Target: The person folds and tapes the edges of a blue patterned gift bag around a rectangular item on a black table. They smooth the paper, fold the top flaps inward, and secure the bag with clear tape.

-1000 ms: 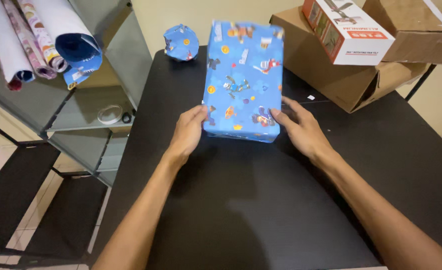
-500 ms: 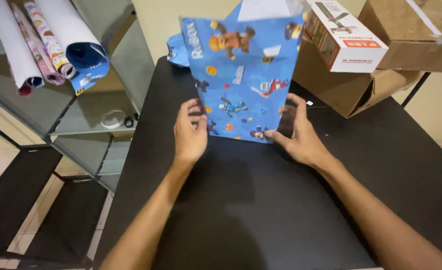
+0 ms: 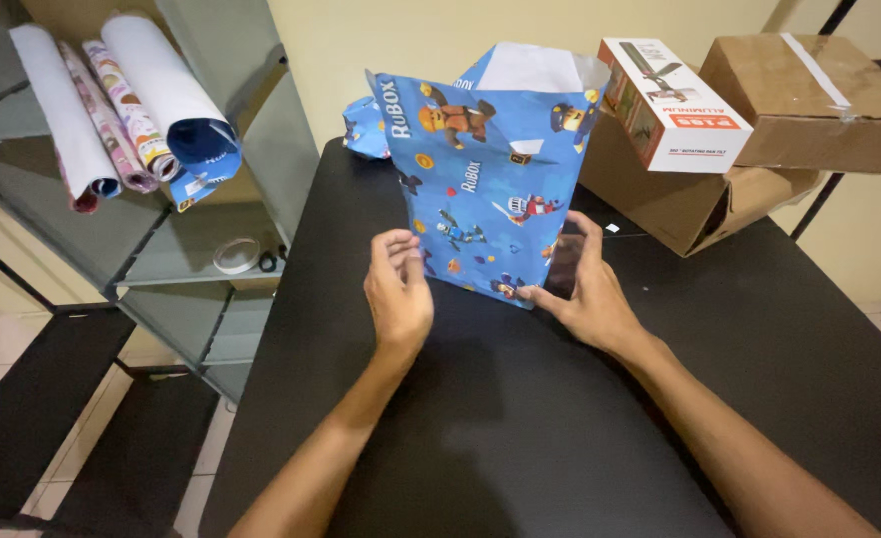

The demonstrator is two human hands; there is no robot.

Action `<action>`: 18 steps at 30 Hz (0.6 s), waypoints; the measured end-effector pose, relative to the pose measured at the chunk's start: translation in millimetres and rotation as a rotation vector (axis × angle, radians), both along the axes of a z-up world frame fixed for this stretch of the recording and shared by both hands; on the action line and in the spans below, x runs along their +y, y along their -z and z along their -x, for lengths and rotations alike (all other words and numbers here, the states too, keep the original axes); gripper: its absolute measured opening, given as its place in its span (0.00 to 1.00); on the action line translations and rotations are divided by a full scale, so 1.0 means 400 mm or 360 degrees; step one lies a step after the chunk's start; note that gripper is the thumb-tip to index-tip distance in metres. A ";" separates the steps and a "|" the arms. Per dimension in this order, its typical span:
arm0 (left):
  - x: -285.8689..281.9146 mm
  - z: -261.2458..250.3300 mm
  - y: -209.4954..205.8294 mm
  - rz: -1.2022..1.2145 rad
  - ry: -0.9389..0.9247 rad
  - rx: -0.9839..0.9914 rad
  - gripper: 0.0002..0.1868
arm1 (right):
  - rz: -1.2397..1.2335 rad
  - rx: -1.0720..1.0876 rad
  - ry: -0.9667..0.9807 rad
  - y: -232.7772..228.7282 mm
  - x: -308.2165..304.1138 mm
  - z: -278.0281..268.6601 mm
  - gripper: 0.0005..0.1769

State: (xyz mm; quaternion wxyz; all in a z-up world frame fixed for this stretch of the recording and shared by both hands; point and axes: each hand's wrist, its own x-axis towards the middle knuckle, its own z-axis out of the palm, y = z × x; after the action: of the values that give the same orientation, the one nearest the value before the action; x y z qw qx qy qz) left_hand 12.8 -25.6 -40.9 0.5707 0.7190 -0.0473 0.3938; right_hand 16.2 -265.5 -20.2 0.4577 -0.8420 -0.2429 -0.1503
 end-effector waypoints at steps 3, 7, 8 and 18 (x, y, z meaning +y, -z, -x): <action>-0.006 0.016 -0.004 -0.0161 -0.0067 -0.0250 0.14 | -0.0019 0.0035 -0.0042 0.004 -0.008 -0.002 0.58; 0.002 0.024 -0.016 0.0017 -0.0002 -0.0090 0.15 | -0.0242 0.0328 -0.0251 -0.003 -0.031 -0.014 0.59; 0.007 0.019 -0.019 0.0013 -0.0021 -0.0074 0.15 | -0.0252 0.0325 -0.0346 -0.008 -0.038 -0.019 0.58; 0.083 -0.037 0.048 -0.0136 0.0663 -0.0156 0.37 | -0.0276 0.0642 -0.0540 -0.020 -0.050 -0.028 0.51</action>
State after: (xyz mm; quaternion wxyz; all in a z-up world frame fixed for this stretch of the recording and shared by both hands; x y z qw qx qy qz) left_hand 27.4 7.5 -60.0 0.6059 0.6971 -0.2392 0.2994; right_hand 27.6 -285.6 -12.0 0.5858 -0.7598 -0.2707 0.0789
